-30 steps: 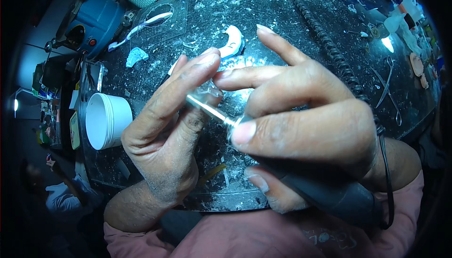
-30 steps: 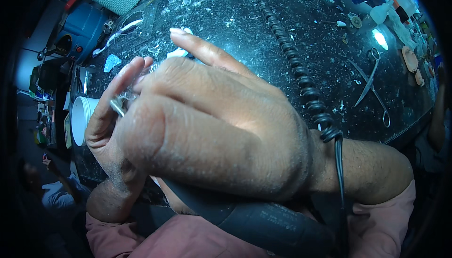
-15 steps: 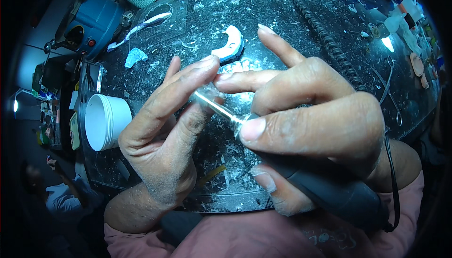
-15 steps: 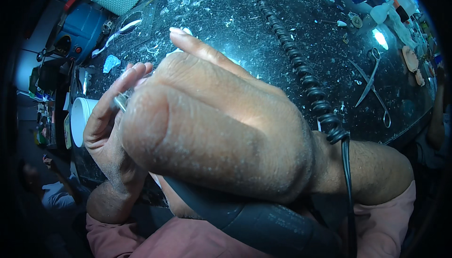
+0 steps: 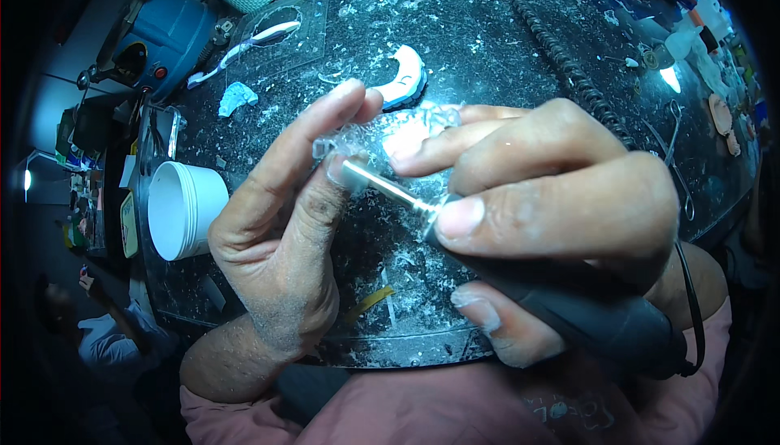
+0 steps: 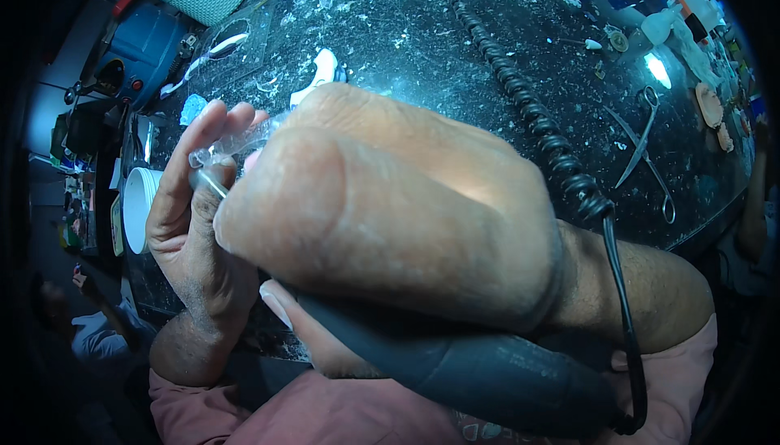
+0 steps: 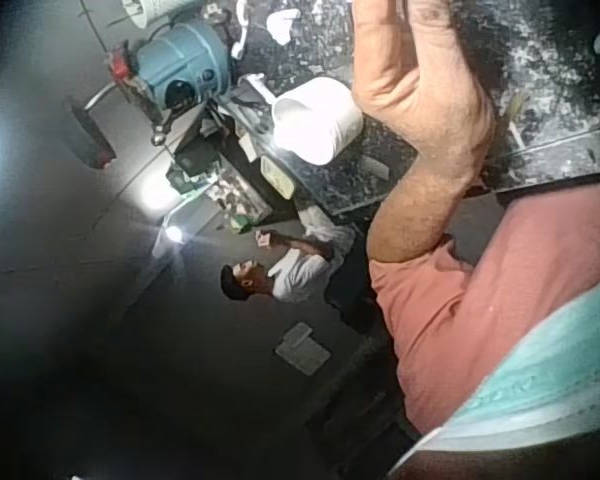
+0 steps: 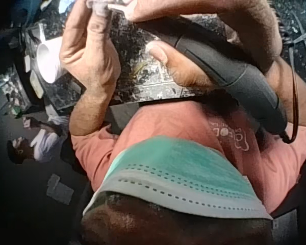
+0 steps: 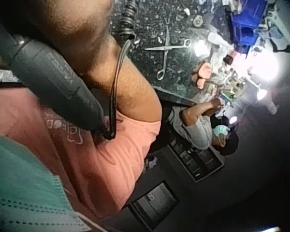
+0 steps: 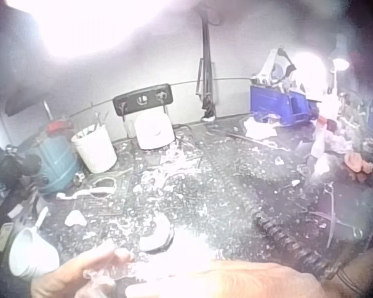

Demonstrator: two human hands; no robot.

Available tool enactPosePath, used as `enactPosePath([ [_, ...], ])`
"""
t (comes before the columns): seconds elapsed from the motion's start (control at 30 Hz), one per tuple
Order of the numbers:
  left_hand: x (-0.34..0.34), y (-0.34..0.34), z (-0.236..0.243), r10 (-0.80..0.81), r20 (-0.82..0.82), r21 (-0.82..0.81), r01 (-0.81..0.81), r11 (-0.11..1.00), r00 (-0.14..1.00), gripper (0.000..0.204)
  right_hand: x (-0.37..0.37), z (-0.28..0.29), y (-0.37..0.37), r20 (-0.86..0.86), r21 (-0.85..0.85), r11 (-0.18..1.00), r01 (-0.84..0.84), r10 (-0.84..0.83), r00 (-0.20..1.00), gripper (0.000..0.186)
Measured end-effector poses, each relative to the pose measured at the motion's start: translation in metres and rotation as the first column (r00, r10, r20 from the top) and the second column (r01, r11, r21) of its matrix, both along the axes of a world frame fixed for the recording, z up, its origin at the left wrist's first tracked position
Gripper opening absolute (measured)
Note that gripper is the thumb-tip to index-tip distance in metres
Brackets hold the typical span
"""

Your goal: The person trims and smooths a clear plastic dental aligner using a handheld rotary tool, turning the aligner by hand to grind along its edges.

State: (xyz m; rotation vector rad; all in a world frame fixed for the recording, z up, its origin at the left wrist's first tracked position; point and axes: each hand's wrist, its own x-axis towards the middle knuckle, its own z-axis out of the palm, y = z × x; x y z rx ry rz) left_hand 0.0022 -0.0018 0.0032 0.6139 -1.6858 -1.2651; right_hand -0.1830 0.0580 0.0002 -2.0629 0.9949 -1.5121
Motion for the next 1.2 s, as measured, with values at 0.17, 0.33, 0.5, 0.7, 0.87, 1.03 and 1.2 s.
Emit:
enactPosePath([
  [0.17,0.006,-0.007,-0.009,-0.226,-0.291,0.293,0.311,0.904,0.93,0.041,-0.014,0.025,-0.014,-0.034,-0.201,0.975,-0.095,0.09,0.995,0.042],
  [0.33,0.004,-0.004,-0.009,-0.239,-0.345,0.35,0.361,0.865,0.908,0.038,-0.009,0.026,-0.014,-0.147,-0.04,0.989,-0.143,0.136,0.98,0.04],
  [0.5,-0.001,0.0,-0.004,-0.285,-0.241,0.24,0.342,0.909,0.928,0.032,-0.001,0.023,-0.013,-0.08,-0.104,0.985,-0.137,0.129,0.988,0.038],
  [0.7,0.003,-0.002,-0.003,-0.29,-0.194,0.178,0.324,0.929,0.937,0.031,-0.001,0.018,-0.02,-0.105,-0.209,0.96,-0.188,0.169,0.98,0.03],
  [0.87,0.003,-0.003,-0.005,-0.27,-0.17,0.17,0.298,0.939,0.948,0.029,-0.003,0.02,-0.017,-0.182,-0.223,0.957,-0.183,0.144,0.973,0.029],
  [1.03,-0.003,-0.002,-0.005,-0.246,-0.226,0.212,0.294,0.932,0.943,0.028,0.002,0.022,-0.011,-0.102,-0.048,0.986,-0.159,0.154,0.983,0.033],
  [1.2,-0.003,0.0,-0.003,-0.239,-0.248,0.256,0.302,0.918,0.939,0.026,0.001,0.027,-0.008,-0.089,-0.028,0.99,-0.141,0.138,0.986,0.03],
])
